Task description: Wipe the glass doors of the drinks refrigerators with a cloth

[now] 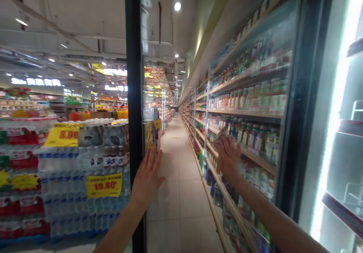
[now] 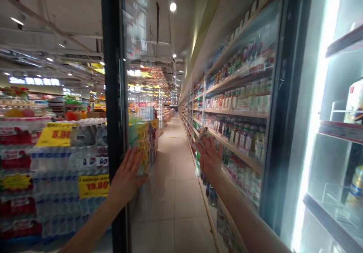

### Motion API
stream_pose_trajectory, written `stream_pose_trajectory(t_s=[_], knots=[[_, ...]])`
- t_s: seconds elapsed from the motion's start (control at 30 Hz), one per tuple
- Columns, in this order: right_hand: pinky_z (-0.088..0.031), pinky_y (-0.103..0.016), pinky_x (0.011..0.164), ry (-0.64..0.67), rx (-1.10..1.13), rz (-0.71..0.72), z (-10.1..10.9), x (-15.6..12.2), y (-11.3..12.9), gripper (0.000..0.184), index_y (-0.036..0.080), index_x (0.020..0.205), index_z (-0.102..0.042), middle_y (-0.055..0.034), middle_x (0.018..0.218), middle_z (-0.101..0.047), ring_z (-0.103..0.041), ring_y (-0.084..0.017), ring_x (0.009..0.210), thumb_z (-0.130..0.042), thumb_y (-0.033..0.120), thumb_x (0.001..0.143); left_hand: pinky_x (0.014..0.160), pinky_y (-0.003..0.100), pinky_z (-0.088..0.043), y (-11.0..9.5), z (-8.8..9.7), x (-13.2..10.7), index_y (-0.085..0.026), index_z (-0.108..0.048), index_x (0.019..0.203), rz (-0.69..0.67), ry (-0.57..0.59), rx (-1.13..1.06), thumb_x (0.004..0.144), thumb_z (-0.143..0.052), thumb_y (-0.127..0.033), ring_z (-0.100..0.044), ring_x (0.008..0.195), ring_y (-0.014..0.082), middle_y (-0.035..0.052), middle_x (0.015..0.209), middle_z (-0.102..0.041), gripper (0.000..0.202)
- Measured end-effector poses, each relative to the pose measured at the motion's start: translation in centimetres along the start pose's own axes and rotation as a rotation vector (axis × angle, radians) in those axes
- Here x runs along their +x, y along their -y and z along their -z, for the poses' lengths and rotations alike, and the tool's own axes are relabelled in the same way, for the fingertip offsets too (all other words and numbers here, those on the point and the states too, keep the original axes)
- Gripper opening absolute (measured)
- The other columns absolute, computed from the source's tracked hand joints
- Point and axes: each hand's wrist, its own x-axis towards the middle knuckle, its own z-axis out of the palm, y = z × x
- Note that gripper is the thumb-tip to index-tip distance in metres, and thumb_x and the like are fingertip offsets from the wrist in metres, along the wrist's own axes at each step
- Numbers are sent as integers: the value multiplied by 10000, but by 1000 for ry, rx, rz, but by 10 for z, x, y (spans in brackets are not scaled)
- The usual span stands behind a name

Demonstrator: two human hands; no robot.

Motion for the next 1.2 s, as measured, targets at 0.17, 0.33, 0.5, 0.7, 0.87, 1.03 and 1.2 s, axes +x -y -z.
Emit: stream_pose_trajectory(t_s=[0.17, 0.33, 0.5, 0.7, 0.87, 1.03, 1.2], knots=[[-91, -414, 1124, 164, 51, 209, 8, -36, 6, 443, 309, 1118, -589, 20, 1209, -590, -288, -151, 1323, -413, 58, 799, 1019, 460, -371, -1, -2, -1, -164, -80, 1424, 17, 1, -20, 730, -598, -220, -177, 1359, 297, 151, 1477, -217, 868], [-106, -487, 1098, 113, -9, 11, 6, -19, -7, 428, 267, 1200, -546, -49, 1315, -503, -264, -216, 1335, -440, 124, 810, 1044, 476, -331, -1, -3, -4, -166, -67, 1429, 23, -16, -39, 752, -581, -245, -160, 1361, 305, 151, 1486, -181, 854], [-125, -476, 1103, 140, 15, 78, -6, -8, 19, 490, 275, 1213, -533, -29, 1301, -517, -234, -208, 1345, -422, 70, 782, 1057, 521, -278, -37, 4, 18, -191, -105, 1428, 50, -27, -17, 736, -603, -226, -105, 1367, 322, 142, 1499, -108, 853], [-133, -513, 1090, 68, -1, -44, 0, -17, -6, 460, 310, 1250, -488, -28, 1314, -503, -281, -210, 1328, -399, 121, 840, 1062, 552, -238, -85, -1, 49, -211, -216, 1406, 41, 52, 1, 665, -700, -317, -37, 1370, 326, 122, 1498, -112, 890], [-248, -583, 1007, -113, -141, -446, 7, -6, -20, 534, 216, 1391, -306, -139, 1422, -339, -221, -308, 1345, -340, 162, 860, 1053, 556, -255, -85, -5, 46, -189, -236, 1400, 45, 38, 35, 660, -704, -270, -34, 1368, 339, 127, 1495, -111, 879], [-152, -498, 1089, 76, 10, -36, -1, -7, 7, 526, 341, 1300, -429, -18, 1320, -493, -281, -219, 1328, -405, 116, 825, 1045, 553, -276, -81, -7, 44, -205, -260, 1394, 25, 5, -3, 696, -667, -283, -66, 1370, 330, 112, 1493, -141, 812], [-278, -589, 987, -158, -170, -476, 10, -12, -37, 527, 242, 1384, -311, -131, 1407, -365, -248, -297, 1337, -340, 156, 865, 1046, 551, -266, -82, -6, 45, -192, -273, 1389, 17, -5, 13, 659, -705, -276, -65, 1370, 336, 123, 1488, -154, 852]])
